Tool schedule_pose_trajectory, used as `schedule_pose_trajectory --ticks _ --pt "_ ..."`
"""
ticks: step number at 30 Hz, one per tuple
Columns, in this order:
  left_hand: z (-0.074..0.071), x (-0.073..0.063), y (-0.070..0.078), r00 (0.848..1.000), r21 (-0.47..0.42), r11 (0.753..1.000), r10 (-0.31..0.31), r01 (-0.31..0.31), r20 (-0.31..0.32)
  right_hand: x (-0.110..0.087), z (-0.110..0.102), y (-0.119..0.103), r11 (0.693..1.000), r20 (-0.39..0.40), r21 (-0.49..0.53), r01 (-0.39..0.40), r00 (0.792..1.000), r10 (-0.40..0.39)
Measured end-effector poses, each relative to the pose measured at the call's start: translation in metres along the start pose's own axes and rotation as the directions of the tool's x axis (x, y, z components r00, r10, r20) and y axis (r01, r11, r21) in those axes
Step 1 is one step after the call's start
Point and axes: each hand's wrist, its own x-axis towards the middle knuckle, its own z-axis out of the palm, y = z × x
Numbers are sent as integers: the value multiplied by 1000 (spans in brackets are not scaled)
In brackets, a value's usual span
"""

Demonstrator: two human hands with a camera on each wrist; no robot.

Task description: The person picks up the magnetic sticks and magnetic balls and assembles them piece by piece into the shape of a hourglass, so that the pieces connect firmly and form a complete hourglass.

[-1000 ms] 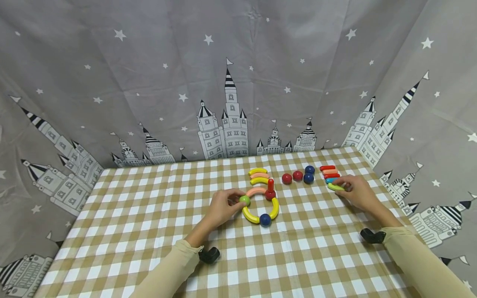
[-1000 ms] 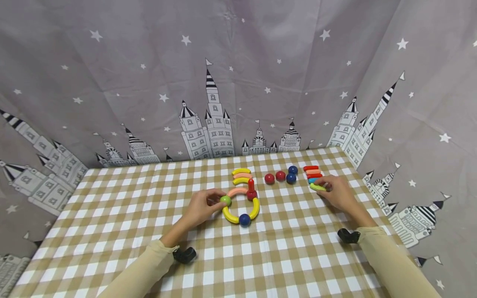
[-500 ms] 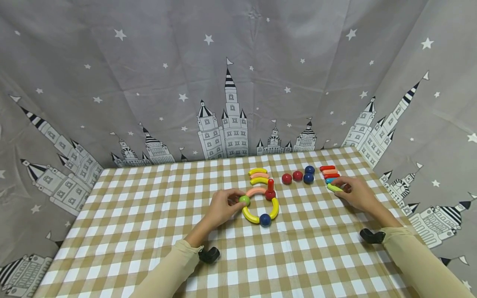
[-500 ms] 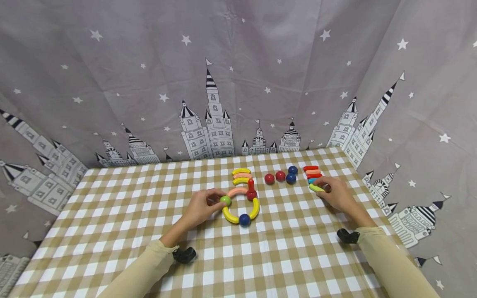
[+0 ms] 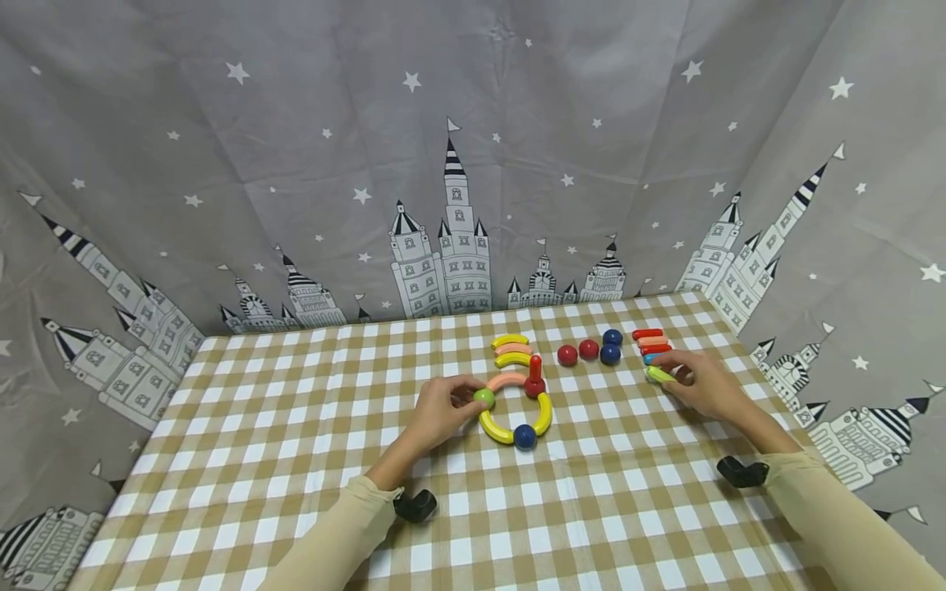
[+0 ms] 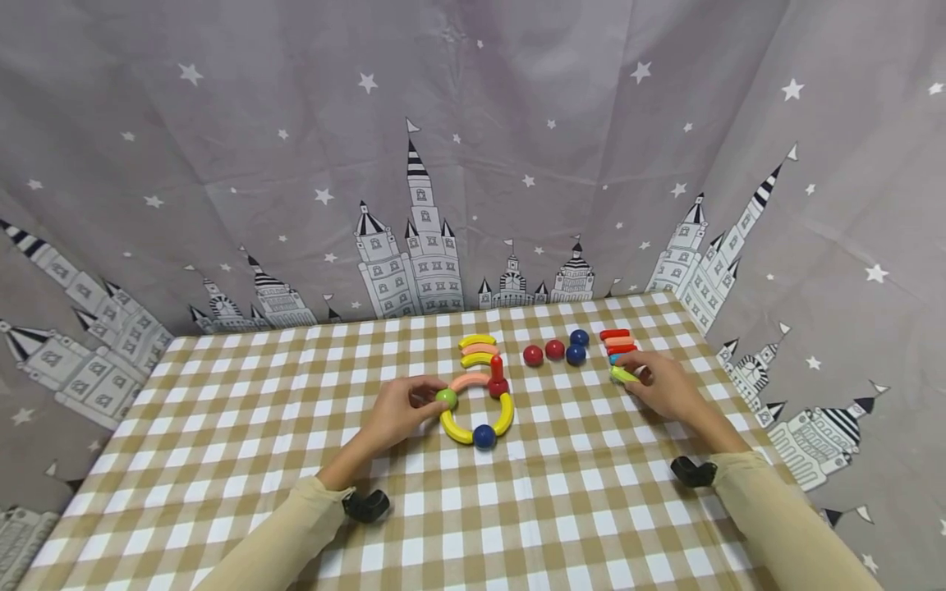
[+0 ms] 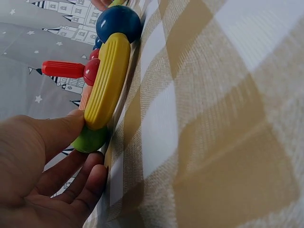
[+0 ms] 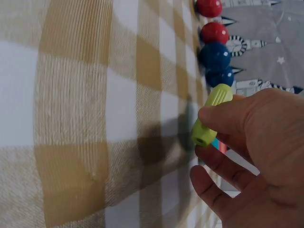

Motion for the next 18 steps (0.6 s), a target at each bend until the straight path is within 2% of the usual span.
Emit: schedule_pose_trajectory --ticks 7,13,18 --pt "1 0 -1 1000 -3 1000 -22 22 -6 -4 -3 -19 997 -16 49 59 998 -58" --pt "1 0 -1 1000 0 1000 -21 21 -11 -5 -1 -35 976 -9 208 62 998 -61" --pt "3 1 -3 1000 -10 1000 16 -16 -9 -5 3 -49 948 -17 309 76 997 -75"
